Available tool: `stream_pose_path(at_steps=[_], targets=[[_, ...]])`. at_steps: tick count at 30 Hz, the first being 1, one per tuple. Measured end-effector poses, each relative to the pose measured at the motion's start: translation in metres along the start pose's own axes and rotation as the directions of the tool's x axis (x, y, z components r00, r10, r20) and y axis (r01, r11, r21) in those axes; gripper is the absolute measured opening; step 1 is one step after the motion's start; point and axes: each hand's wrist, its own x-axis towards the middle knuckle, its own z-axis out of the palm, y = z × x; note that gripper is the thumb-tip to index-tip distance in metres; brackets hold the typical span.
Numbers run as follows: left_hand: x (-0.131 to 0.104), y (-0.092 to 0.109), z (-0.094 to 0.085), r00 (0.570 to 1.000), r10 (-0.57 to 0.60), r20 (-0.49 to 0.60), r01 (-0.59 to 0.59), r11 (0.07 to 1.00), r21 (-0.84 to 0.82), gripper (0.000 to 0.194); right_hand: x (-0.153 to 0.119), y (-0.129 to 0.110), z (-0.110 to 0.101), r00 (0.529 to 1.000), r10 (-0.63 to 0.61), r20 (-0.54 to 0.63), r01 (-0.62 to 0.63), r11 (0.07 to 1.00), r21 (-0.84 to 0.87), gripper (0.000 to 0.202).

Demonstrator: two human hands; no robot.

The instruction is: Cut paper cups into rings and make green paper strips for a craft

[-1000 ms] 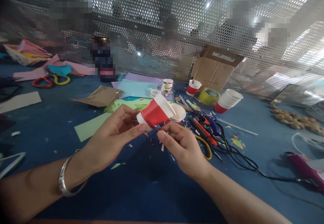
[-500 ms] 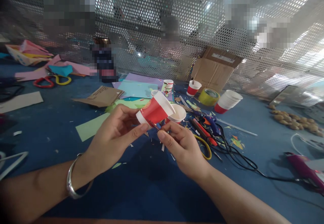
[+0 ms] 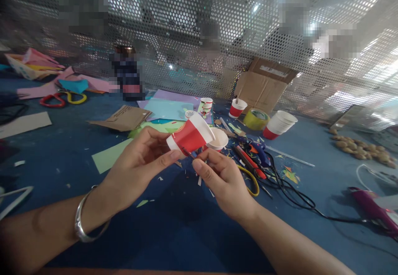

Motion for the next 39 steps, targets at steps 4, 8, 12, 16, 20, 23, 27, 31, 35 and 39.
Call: stream_pose_path(at_steps=[4, 8, 12, 16, 20, 23, 27, 31, 35, 39], targets=[[0.000, 0.003, 0.000, 0.996, 0.088, -0.018, -0.086, 0.995, 0.053, 0.032, 0.000, -0.002, 0.000, 1.000, -0.021, 0.003, 0.021, 1.000, -0.017, 0.030], [-0.002, 0.001, 0.000, 0.986, 0.161, -0.043, -0.154, 0.977, 0.148, 0.034, -0.002, -0.001, 0.000, 0.999, -0.034, -0.010, 0.034, 0.999, -0.040, 0.030], [-0.005, -0.005, 0.001, 0.987, 0.155, -0.034, -0.147, 0.974, 0.171, 0.034, -0.002, 0.002, 0.001, 0.999, -0.044, -0.025, 0.043, 0.999, -0.033, 0.028], [-0.006, -0.010, 0.002, 0.991, 0.131, -0.030, -0.123, 0.973, 0.196, 0.034, -0.001, 0.002, 0.002, 0.998, -0.042, -0.035, 0.042, 0.999, -0.017, 0.028], [-0.004, -0.010, 0.000, 0.994, 0.107, 0.000, -0.105, 0.971, 0.216, 0.033, 0.001, 0.001, 0.002, 0.999, -0.046, -0.023, 0.046, 0.999, -0.026, 0.030], [-0.004, -0.009, -0.001, 0.994, 0.112, 0.014, -0.112, 0.971, 0.211, 0.034, 0.001, 0.001, 0.001, 0.999, -0.034, -0.014, 0.034, 0.999, -0.011, 0.029], [-0.003, -0.007, -0.002, 0.990, 0.139, 0.007, -0.137, 0.964, 0.227, 0.034, 0.000, 0.000, 0.001, 0.999, -0.035, -0.006, 0.035, 0.999, -0.009, 0.029], [-0.004, -0.007, -0.001, 0.990, 0.140, 0.013, -0.139, 0.956, 0.258, 0.034, 0.000, 0.000, 0.002, 0.999, -0.032, -0.005, 0.032, 0.999, 0.006, 0.028], [-0.005, -0.008, 0.000, 0.994, 0.097, 0.044, -0.104, 0.968, 0.227, 0.030, 0.000, 0.000, 0.004, 1.000, -0.013, 0.021, 0.013, 1.000, 0.018, 0.027], [-0.005, -0.006, 0.002, 0.996, 0.087, 0.033, -0.092, 0.967, 0.237, 0.030, -0.001, 0.000, 0.003, 1.000, -0.023, 0.017, 0.023, 1.000, -0.019, 0.027]])
